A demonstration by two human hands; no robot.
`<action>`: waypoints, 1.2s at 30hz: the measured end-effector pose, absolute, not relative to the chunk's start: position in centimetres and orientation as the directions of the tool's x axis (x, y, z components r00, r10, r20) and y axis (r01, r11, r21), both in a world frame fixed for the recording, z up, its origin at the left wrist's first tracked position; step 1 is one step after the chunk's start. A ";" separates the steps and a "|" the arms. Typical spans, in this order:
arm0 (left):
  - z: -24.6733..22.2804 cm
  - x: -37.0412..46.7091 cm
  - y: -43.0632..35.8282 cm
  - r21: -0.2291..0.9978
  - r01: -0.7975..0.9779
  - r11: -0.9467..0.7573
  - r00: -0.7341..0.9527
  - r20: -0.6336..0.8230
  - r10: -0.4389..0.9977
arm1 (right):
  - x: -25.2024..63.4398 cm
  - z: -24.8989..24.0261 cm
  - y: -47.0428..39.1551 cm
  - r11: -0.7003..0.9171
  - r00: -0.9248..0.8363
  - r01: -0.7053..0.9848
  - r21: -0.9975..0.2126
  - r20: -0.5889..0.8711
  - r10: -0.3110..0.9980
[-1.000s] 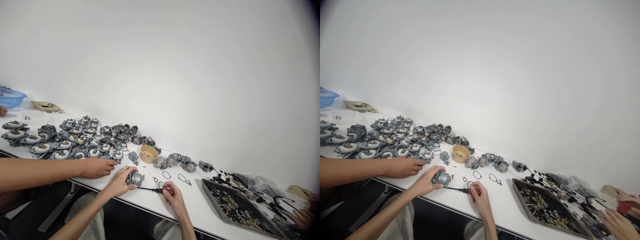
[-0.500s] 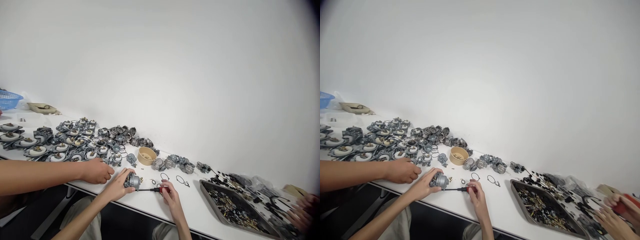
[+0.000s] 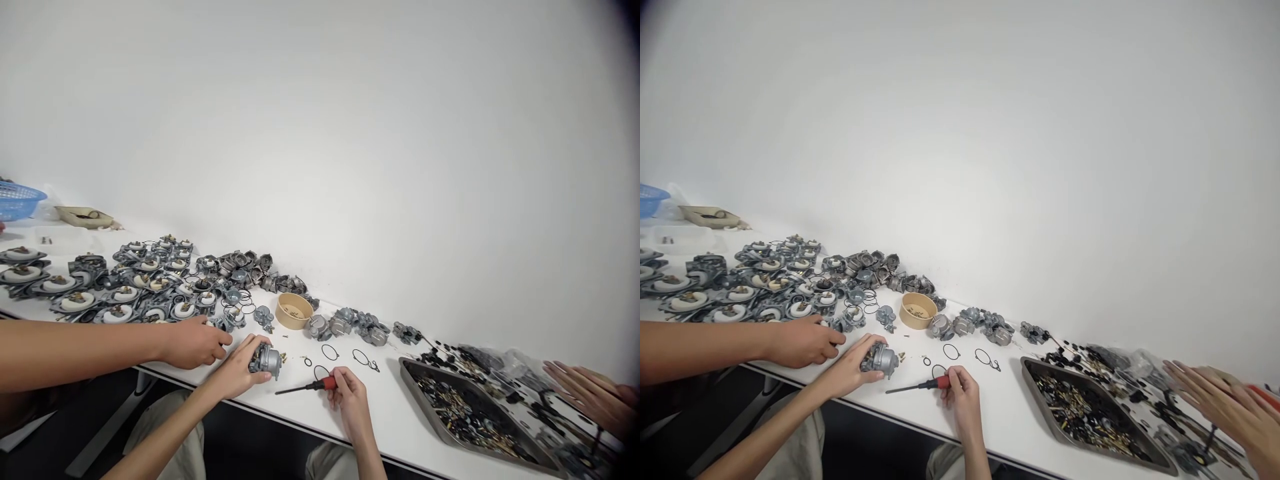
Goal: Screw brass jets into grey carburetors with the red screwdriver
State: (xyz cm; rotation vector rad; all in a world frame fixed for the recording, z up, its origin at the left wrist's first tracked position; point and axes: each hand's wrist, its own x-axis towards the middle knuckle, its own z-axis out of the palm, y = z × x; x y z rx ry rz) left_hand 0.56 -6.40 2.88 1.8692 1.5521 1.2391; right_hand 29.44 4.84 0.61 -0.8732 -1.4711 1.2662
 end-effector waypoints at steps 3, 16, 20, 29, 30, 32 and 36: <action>2.9 0.5 -6.4 0.769 0.570 -0.290 -0.017 0.364 0.931 | 29.4 1.0 4.6 0.201 -0.256 -0.102 -0.974 0.221 0.941; 3.2 0.5 -6.6 0.758 0.581 -0.297 -0.014 0.373 0.928 | 29.1 1.0 4.5 0.215 -0.284 -0.082 -0.973 0.230 0.931; 3.3 0.6 -6.6 0.752 0.583 -0.309 -0.006 0.384 0.923 | 29.1 1.0 4.6 0.224 -0.287 -0.065 -0.972 0.233 0.929; 3.5 0.6 -6.8 0.769 0.567 -0.295 0.008 0.353 0.936 | 28.9 1.7 3.9 0.195 -0.265 -0.085 -0.977 0.211 0.941; 3.5 0.6 -6.8 0.769 0.564 -0.302 0.011 0.358 0.934 | 28.9 1.8 3.9 0.200 -0.270 -0.082 -0.976 0.215 0.939; 3.5 0.5 -6.8 0.768 0.559 -0.312 0.017 0.365 0.931 | 29.0 1.8 3.8 0.209 -0.279 -0.087 -0.974 0.225 0.934; 3.2 0.5 -6.7 0.769 0.567 -0.295 0.001 0.358 0.934 | 29.5 1.9 3.8 0.276 -0.341 -0.077 -0.958 0.285 0.896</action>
